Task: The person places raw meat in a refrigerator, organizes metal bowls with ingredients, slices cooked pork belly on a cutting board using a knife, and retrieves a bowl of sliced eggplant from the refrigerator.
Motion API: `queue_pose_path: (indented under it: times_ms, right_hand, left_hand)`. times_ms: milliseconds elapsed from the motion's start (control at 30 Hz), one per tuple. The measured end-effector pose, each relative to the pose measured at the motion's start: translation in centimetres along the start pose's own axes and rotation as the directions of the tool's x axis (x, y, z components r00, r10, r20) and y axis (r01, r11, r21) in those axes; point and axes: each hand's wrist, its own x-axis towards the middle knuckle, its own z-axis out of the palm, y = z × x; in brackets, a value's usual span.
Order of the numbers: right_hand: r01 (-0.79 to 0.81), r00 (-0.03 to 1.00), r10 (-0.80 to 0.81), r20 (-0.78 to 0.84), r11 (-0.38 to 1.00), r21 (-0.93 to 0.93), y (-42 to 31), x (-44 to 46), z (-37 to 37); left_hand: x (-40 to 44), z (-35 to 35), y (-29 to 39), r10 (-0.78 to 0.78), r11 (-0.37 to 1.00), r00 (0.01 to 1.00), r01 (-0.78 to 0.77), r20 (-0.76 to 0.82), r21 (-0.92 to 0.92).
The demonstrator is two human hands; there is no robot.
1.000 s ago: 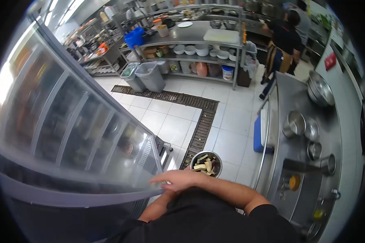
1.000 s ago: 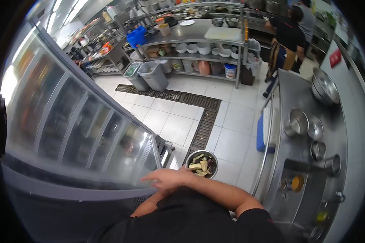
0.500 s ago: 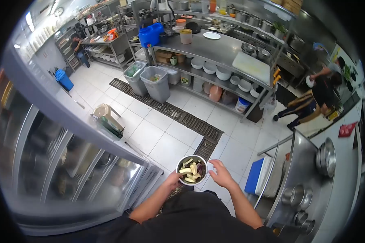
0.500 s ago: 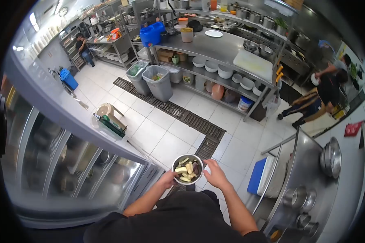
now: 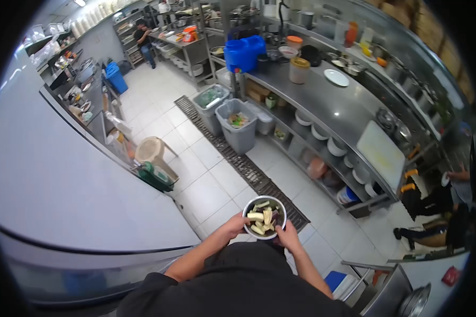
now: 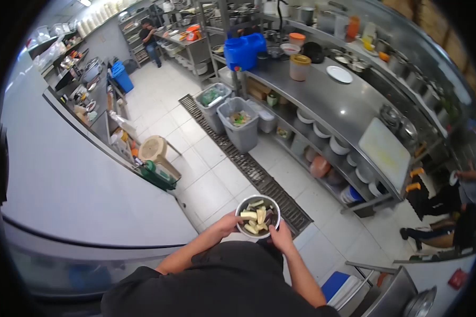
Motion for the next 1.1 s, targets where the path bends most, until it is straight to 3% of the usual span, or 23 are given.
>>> queue_pose_path:
  times_ms: [33, 167, 267, 300, 400, 533, 600, 667, 800, 833, 933, 1033, 1100]
  right_hand:
    - [0.018, 0.997, -0.023, 0.070, 0.997, 0.073, -2.7, 2.8, 0.1]
    - [0.001, 0.964, -0.061, 0.258, 0.974, 0.226, -11.5, 14.1, 1.7]
    - [0.046, 0.936, -0.111, 0.333, 0.979, 0.199, -17.0, 21.8, 4.4]
    - [0.038, 0.941, -0.120, 0.316, 0.967, 0.253, -18.2, 24.1, 5.3]
    - [0.063, 0.958, -0.164, 0.235, 0.920, 0.387, -21.9, 31.0, 10.7]
    - [0.098, 0.936, -0.127, 0.327, 0.990, 0.104, -24.4, 40.1, 14.6]
    - [0.031, 0.973, -0.078, 0.218, 0.977, 0.210, -26.6, 43.8, 16.9]
    - [0.016, 0.991, -0.058, 0.120, 0.946, 0.324, -29.0, 47.0, 18.8]
    - [0.097, 0.969, -0.121, 0.218, 0.988, 0.116, -32.1, 54.8, 22.5]
    - [0.068, 0.980, -0.098, 0.171, 0.983, 0.172, -33.5, 56.2, 23.9]
    - [0.020, 0.996, -0.046, 0.076, 0.950, 0.313, -38.1, 60.7, 28.1]
    - [0.003, 0.961, -0.034, 0.275, 0.994, 0.111, -40.6, 67.0, 31.4]
    - [-0.030, 0.969, -0.021, 0.246, 0.978, 0.205, -43.1, 71.9, 34.2]
  left_hand:
    - [0.4, -0.7, 2.8, -0.018, 0.999, 0.996, 0.021, -0.085, 0.027]
    - [2.2, -4.4, 11.0, 0.189, 0.982, 0.973, -0.189, -0.129, 0.019]
    - [1.5, -7.3, 16.2, 0.263, 0.955, 0.956, -0.277, -0.127, -0.104]
    - [1.8, -8.4, 16.8, 0.301, 0.932, 0.942, -0.323, -0.148, -0.166]
    - [2.9, -16.2, 17.8, 0.211, 0.947, 0.940, -0.264, -0.268, -0.182]
    - [5.6, -27.1, 17.8, 0.057, 0.984, 0.872, -0.132, -0.486, -0.123]
    - [6.3, -31.9, 20.3, 0.014, 0.983, 0.821, -0.116, -0.571, -0.143]
    - [7.8, -35.9, 24.0, 0.057, 0.979, 0.816, -0.158, -0.575, -0.126]
    - [10.9, -43.8, 35.6, 0.157, 0.986, 0.808, -0.164, -0.568, 0.039]
    - [11.8, -45.6, 39.0, 0.187, 0.982, 0.803, -0.152, -0.566, 0.110]
    - [14.8, -50.0, 48.0, 0.377, 0.926, 0.764, -0.313, -0.523, 0.211]
    - [18.8, -54.9, 54.1, 0.383, 0.922, 0.756, -0.347, -0.531, 0.171]
    - [23.1, -60.4, 55.3, 0.352, 0.935, 0.732, -0.299, -0.583, 0.189]
